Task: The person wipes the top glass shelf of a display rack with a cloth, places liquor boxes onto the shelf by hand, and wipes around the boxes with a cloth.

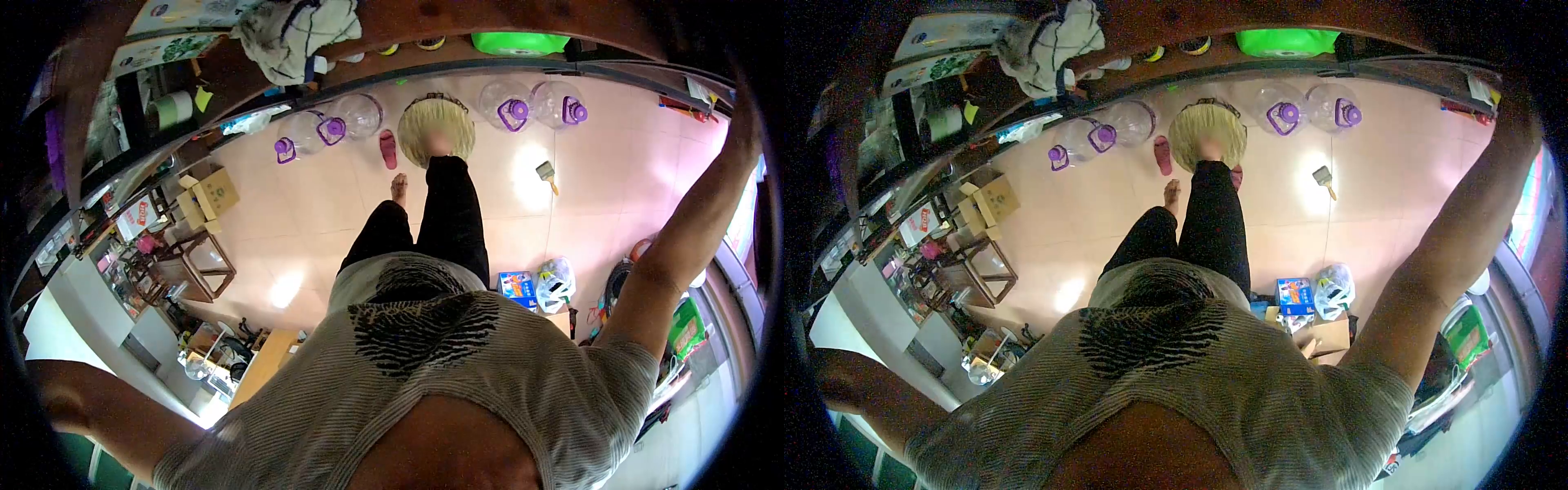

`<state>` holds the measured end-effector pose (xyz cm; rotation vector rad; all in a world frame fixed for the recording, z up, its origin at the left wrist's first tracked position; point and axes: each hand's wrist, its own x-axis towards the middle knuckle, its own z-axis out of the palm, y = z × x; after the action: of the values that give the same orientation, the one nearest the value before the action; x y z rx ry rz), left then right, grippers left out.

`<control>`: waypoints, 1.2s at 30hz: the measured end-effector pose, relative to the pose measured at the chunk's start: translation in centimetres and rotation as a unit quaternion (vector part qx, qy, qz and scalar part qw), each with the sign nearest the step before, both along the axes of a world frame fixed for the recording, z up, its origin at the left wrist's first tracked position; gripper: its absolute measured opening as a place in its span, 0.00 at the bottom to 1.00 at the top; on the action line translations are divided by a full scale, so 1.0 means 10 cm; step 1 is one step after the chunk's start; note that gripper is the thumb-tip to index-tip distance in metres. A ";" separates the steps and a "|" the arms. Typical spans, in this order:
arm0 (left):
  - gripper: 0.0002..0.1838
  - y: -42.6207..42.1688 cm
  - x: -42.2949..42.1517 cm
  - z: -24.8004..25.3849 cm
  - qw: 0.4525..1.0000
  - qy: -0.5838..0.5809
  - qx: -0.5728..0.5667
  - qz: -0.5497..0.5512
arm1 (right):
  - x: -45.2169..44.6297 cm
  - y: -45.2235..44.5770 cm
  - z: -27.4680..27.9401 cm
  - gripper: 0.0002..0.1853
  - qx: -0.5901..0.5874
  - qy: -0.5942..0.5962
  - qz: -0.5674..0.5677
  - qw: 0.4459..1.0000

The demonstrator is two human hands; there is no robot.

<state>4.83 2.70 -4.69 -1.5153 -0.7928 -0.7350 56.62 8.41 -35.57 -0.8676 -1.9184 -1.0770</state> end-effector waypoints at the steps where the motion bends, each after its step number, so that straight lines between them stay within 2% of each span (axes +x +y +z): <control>1: 0.22 -0.05 -0.02 -0.10 1.000 0.006 -0.010 0.004 | 0.00 -0.06 -0.06 0.20 -0.013 0.004 0.000 1.000; 6: 0.22 -0.46 -0.16 -0.64 0.996 0.042 -0.076 0.022 | -0.01 -0.47 -0.49 0.18 -0.113 0.025 -0.022 0.993; 10: 0.22 -1.04 -0.40 -1.22 0.986 0.073 -0.141 0.045 | -0.14 -0.98 -1.20 0.17 -0.219 0.013 -0.044 0.975; 16: 0.23 -2.40 -0.97 -2.59 0.966 0.073 -0.232 0.088 | -0.39 -1.61 -2.56 0.16 -0.328 -0.088 -0.067 0.938; 19: 0.23 -3.09 -1.32 -3.23 0.939 0.047 -0.311 0.137 | -0.49 -1.73 -2.91 0.16 -0.360 -0.132 -0.065 0.921; 22: 0.24 -3.69 -1.87 -3.81 0.900 -0.006 -0.390 0.192 | -0.52 -1.86 -2.83 0.16 -0.381 -0.167 -0.065 0.907; 25: 0.24 -4.33 -2.80 -4.67 0.821 -0.135 -0.487 0.265 | -0.65 -1.98 -2.60 0.16 -0.392 -0.201 -0.054 0.896; 27: 0.21 -4.67 -3.23 -5.16 0.764 -0.253 -0.532 0.263 | -0.81 -2.04 -2.45 0.16 -0.405 -0.219 -0.026 0.887; 29: 0.18 -4.85 -3.41 -5.58 0.724 -0.263 -0.575 0.276 | -1.02 -2.19 -2.28 0.16 -0.439 -0.225 -0.011 0.870; 30: 0.17 -5.00 -3.54 -5.94 0.710 -0.277 -0.609 0.218 | -1.20 -2.40 -2.19 0.16 -0.470 -0.211 -0.029 0.856; 32: 0.16 -5.12 -3.48 -6.32 0.676 -0.144 -0.689 0.217 | -1.72 -2.88 -1.97 0.17 -0.536 -0.160 -0.107 0.822; 33: 0.16 -5.18 -3.29 -6.41 0.613 -0.205 -0.741 0.182 | -1.88 -3.02 -1.80 0.17 -0.574 -0.084 -0.098 0.809; 34: 0.15 -5.29 -3.15 -6.56 0.623 -0.185 -0.743 0.159 | -1.96 -3.13 -1.67 0.17 -0.607 -0.006 -0.089 0.789; 36: 0.16 -5.38 -2.80 -6.64 0.533 -0.245 -0.795 0.155 | -1.85 -3.28 -1.28 0.17 -0.563 -0.030 -0.149 0.812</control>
<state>-23.12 -51.09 -71.10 -2.5746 -2.5357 0.1314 38.08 -24.34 -48.37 -1.8118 -2.4902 0.0427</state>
